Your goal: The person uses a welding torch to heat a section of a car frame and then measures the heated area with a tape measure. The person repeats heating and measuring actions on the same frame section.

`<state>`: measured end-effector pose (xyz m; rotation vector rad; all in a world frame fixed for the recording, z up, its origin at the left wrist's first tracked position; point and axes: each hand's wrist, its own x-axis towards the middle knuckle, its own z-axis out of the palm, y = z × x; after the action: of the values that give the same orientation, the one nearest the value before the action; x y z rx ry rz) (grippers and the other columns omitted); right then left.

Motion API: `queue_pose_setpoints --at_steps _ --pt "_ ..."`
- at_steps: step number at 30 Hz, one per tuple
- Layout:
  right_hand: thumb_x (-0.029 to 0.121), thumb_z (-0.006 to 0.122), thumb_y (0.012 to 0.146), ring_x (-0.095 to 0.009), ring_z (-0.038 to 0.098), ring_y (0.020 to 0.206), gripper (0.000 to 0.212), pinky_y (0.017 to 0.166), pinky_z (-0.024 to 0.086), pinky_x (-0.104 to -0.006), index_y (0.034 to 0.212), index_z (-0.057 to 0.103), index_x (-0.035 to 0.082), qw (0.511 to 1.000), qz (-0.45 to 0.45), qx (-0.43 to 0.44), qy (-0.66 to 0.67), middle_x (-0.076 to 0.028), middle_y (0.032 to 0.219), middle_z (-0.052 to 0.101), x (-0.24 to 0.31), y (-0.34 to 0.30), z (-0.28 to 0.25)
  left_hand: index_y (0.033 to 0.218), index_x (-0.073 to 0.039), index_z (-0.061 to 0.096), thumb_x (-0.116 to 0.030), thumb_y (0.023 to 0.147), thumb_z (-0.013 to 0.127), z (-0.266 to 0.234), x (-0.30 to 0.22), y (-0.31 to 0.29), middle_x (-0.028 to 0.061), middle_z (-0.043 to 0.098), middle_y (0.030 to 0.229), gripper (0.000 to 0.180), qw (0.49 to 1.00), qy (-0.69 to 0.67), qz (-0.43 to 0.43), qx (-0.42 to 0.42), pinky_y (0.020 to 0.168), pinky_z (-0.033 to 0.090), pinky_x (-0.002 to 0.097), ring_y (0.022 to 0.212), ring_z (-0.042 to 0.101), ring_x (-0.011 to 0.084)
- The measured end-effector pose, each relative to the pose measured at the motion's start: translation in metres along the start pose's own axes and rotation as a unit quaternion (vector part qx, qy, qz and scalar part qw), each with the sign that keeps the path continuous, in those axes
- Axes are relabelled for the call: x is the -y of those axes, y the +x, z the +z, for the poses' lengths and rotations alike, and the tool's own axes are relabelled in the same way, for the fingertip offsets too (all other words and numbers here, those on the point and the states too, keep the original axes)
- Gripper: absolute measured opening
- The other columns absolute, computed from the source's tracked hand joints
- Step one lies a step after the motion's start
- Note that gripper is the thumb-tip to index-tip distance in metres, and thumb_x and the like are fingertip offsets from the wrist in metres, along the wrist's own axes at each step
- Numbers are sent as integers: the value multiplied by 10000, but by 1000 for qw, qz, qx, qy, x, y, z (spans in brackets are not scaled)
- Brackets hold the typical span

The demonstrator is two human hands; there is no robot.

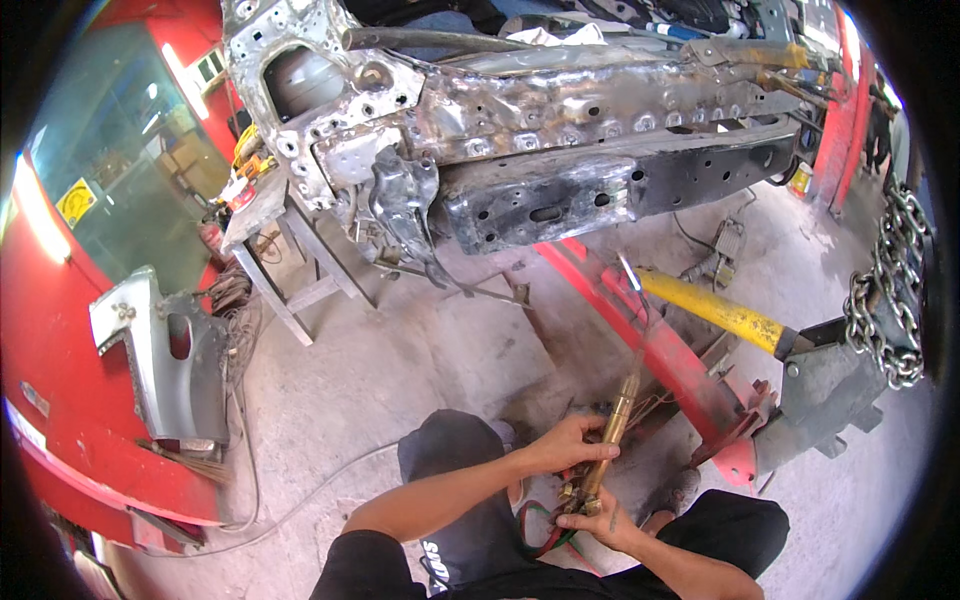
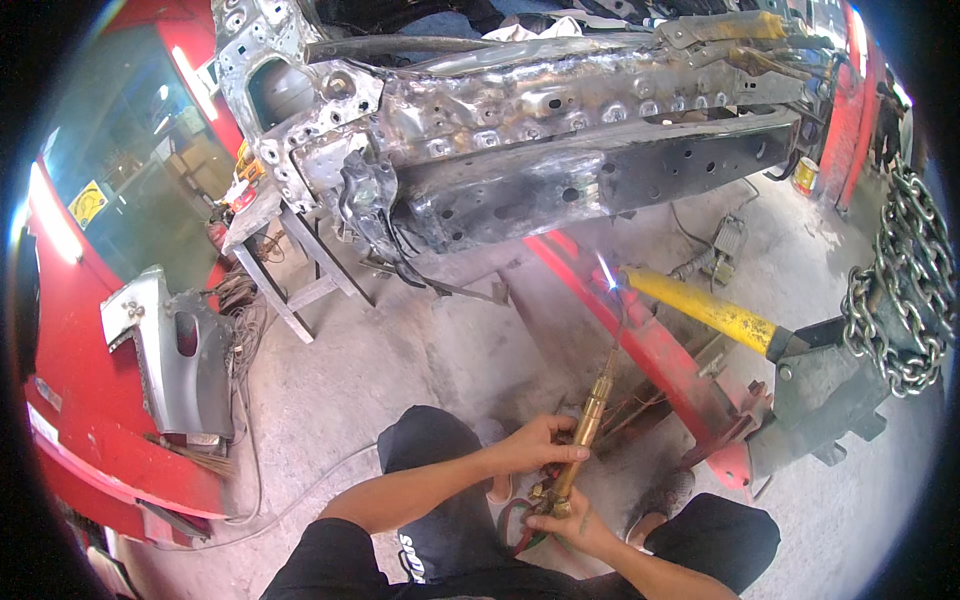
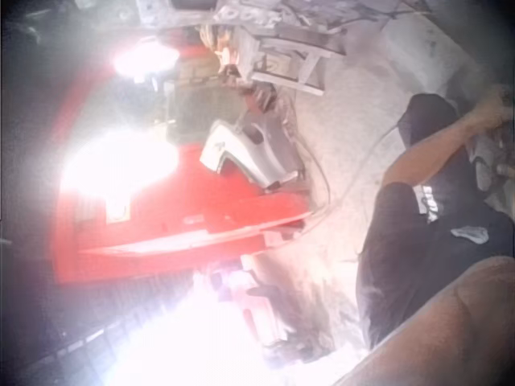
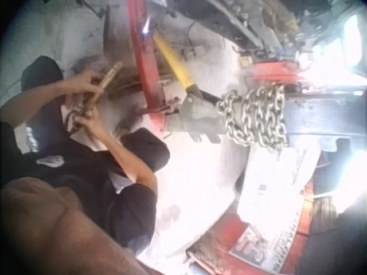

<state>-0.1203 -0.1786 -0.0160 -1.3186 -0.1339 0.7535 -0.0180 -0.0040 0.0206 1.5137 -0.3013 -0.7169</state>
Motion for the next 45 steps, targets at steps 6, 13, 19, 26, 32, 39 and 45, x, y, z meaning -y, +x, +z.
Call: queue_pose_setpoints --at_steps 6,13,19,26,32,39,45 --pt "178 857 833 -176 633 1070 574 941 519 -338 1280 539 9 1000 -12 -15 -7 -64 1146 648 -7 -2 0 1257 5 622 -346 909 781 3 -15 -5 -10 630 903 520 1000 0 12 21 641 473 239 771 570 68" --pt "223 855 845 -176 644 1068 565 944 521 -341 1275 560 5 998 -21 -8 -67 -72 1141 668 -12 -1 -3 1276 -3 619 -380 906 776 4 -22 -10 -23 613 857 551 999 8 30 15 567 424 233 699 531 55" --pt "253 846 859 -175 639 1076 561 946 519 -338 1279 560 16 997 -21 10 -71 -64 1150 660 -12 0 -1 1242 -6 627 -395 910 769 1 1 -5 -22 605 835 531 995 36 96 -12 559 415 233 679 526 53" --pt "169 869 827 -166 637 1022 536 898 538 -330 1231 554 14 998 -16 4 -63 -63 1090 663 -15 1 -1 1190 -16 637 -392 915 765 2 -20 -15 -22 597 806 483 999 15 45 19 549 416 235 661 527 51" --pt "237 834 867 -168 640 1050 515 922 521 -339 1247 559 23 994 -25 29 -99 -61 1130 662 -12 0 -3 1196 -12 636 -363 916 769 4 -18 -14 -23 599 807 469 998 4 60 15 559 431 232 661 539 56" --pt "191 809 881 -170 631 1060 540 932 518 -342 1303 516 25 992 -54 36 -104 -72 1141 636 -15 1 -3 1281 -4 625 -330 912 773 -3 -13 -14 14 676 889 514 999 22 -33 21 626 483 255 745 592 80" --pt "132 758 911 -164 605 1109 526 961 508 -342 1347 477 39 998 -32 56 -20 -62 1188 613 -15 -4 -4 1326 -26 621 -303 906 772 0 -18 -14 38 699 1002 526 998 32 -44 26 777 519 283 899 635 118"
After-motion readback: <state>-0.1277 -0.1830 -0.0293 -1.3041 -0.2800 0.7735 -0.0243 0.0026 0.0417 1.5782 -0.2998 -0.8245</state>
